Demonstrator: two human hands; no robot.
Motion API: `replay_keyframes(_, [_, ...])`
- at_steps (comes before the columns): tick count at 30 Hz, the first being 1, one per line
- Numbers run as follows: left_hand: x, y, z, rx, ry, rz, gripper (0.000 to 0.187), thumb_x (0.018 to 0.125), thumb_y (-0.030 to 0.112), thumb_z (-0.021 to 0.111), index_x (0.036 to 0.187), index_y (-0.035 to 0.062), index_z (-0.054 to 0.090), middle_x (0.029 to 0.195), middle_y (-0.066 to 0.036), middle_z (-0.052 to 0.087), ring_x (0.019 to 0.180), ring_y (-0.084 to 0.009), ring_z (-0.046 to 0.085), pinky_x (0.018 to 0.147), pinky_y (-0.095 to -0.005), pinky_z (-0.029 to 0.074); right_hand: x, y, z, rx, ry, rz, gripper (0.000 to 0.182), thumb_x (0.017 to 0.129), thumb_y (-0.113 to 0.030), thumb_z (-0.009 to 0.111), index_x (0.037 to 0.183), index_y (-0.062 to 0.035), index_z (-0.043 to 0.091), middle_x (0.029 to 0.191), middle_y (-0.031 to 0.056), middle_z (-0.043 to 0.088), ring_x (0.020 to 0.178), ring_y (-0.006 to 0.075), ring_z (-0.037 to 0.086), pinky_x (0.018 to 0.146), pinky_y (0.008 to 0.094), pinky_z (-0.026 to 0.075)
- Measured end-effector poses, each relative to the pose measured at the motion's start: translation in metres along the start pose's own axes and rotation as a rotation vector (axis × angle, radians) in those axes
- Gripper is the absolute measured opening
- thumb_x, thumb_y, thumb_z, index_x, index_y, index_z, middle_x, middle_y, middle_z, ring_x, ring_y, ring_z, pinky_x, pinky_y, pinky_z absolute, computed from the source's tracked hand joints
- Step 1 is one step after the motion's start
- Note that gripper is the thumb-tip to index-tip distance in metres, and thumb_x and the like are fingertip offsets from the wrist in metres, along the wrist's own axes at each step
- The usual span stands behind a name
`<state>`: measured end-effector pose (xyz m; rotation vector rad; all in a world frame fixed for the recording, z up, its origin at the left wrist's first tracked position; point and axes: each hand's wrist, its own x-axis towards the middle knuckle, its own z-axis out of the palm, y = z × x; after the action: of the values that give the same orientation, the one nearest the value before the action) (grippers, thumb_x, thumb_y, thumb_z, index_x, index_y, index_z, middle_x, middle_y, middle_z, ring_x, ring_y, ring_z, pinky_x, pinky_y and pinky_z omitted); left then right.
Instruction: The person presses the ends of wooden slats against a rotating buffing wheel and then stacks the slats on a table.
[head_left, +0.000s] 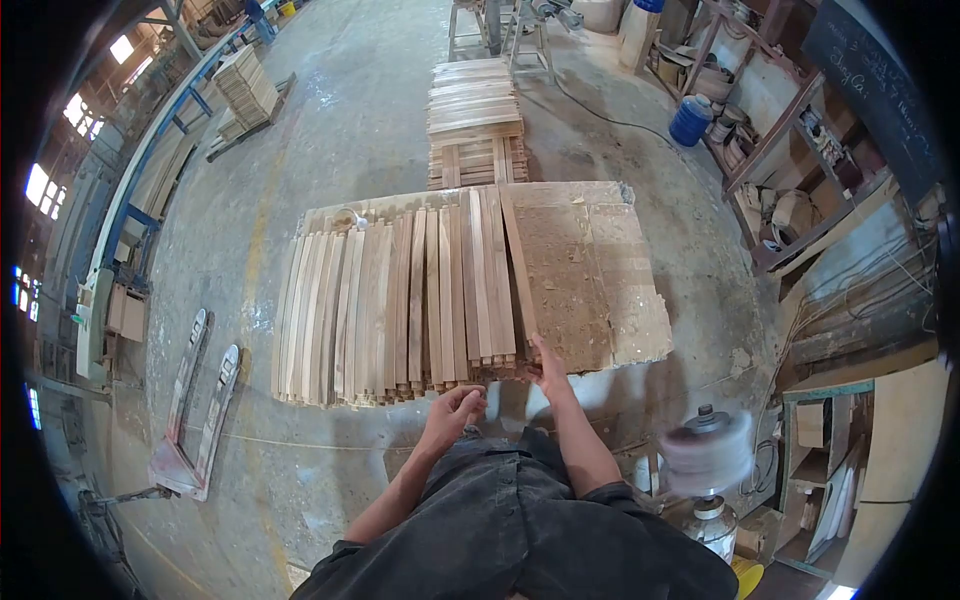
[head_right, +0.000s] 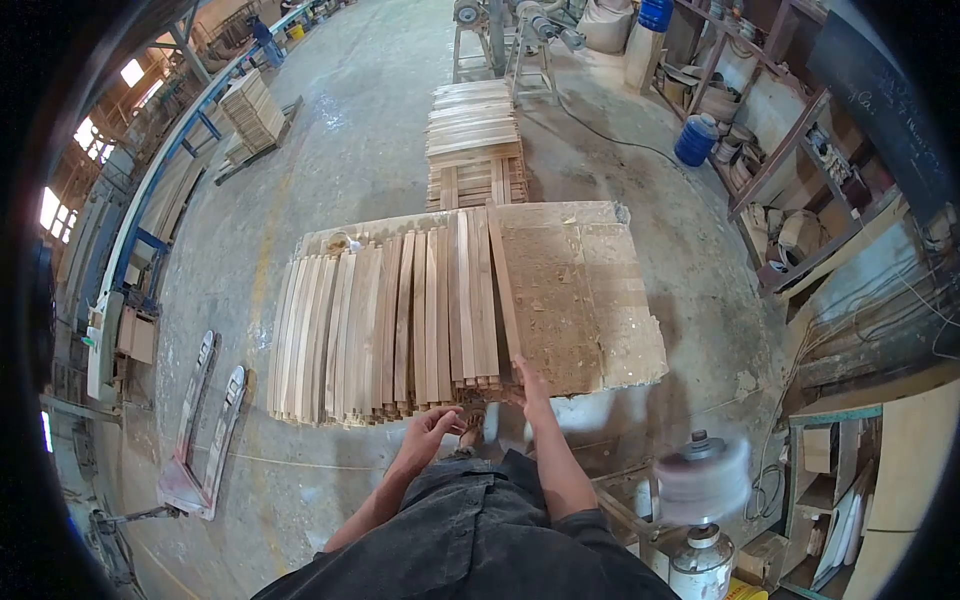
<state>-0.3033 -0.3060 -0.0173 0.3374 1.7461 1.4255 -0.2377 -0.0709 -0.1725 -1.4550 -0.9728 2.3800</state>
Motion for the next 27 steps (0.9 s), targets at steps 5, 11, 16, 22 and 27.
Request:
replay_keyframes(5, [0.014,-0.008,-0.011,-0.007,-0.031,0.007,0.036,0.105,0.027,0.056,0.125,-0.0023,0.064,0.101,-0.008,0.073,0.094,-0.0132,0.067,0.085,-0.0279,0.053,-0.009,-0.036,-0.034,-0.145,0.092,-0.041,0.063,0.073,-0.060,0.082,0.111,-0.0120,0.066,0.093,0.0059,0.064,0.077,0.0199,0.064,0.068,0.0369,0.055])
replay_keyframes(11, [0.045,-0.002,0.008,0.015,-0.175,-0.017,0.037,0.105,0.028,0.057,0.125,-0.0020,0.065,0.100,-0.009,0.074,0.093,-0.0142,0.067,0.085,-0.0286,0.053,-0.017,-0.038,-0.042,-0.270,0.180,-0.038,0.072,0.078,-0.060,0.078,0.127,-0.0086,0.062,0.097,0.0054,0.066,0.081,0.0206,0.064,0.078,0.0353,0.053])
replay_keyframes(16, [0.076,-0.021,0.034,0.108,-0.266,0.007,0.047,0.106,0.034,0.052,0.136,-0.0020,0.057,0.118,-0.013,0.070,0.110,-0.0178,0.064,0.098,-0.0323,0.048,0.000,-0.037,-0.046,-0.471,0.157,-0.330,0.056,0.082,-0.052,0.076,0.106,-0.0013,0.072,0.090,0.0062,0.070,0.086,0.0208,0.067,0.077,0.0352,0.051])
replay_keyframes(22, [0.162,-0.062,0.119,-0.041,-0.277,0.083,0.066,0.109,0.047,0.038,0.151,-0.0040,0.038,0.148,-0.018,0.050,0.138,-0.0240,0.046,0.112,-0.0346,0.038,-0.005,-0.045,-0.034,-0.773,0.306,-0.671,0.045,0.085,-0.037,0.074,0.098,0.0058,0.069,0.083,0.0165,0.072,0.077,0.0270,0.070,0.069,0.0404,0.052])
replay_keyframes(27, [0.208,-0.048,0.155,0.000,-0.030,-0.101,0.085,0.100,0.054,0.050,0.145,-0.0155,0.032,0.128,-0.032,0.059,0.122,-0.0421,0.059,0.102,-0.0477,0.046,0.017,-0.049,-0.060,-0.912,0.308,-0.470,0.047,0.087,-0.040,0.074,0.098,0.0052,0.069,0.089,0.0178,0.073,0.084,0.0268,0.071,0.072,0.0397,0.052])
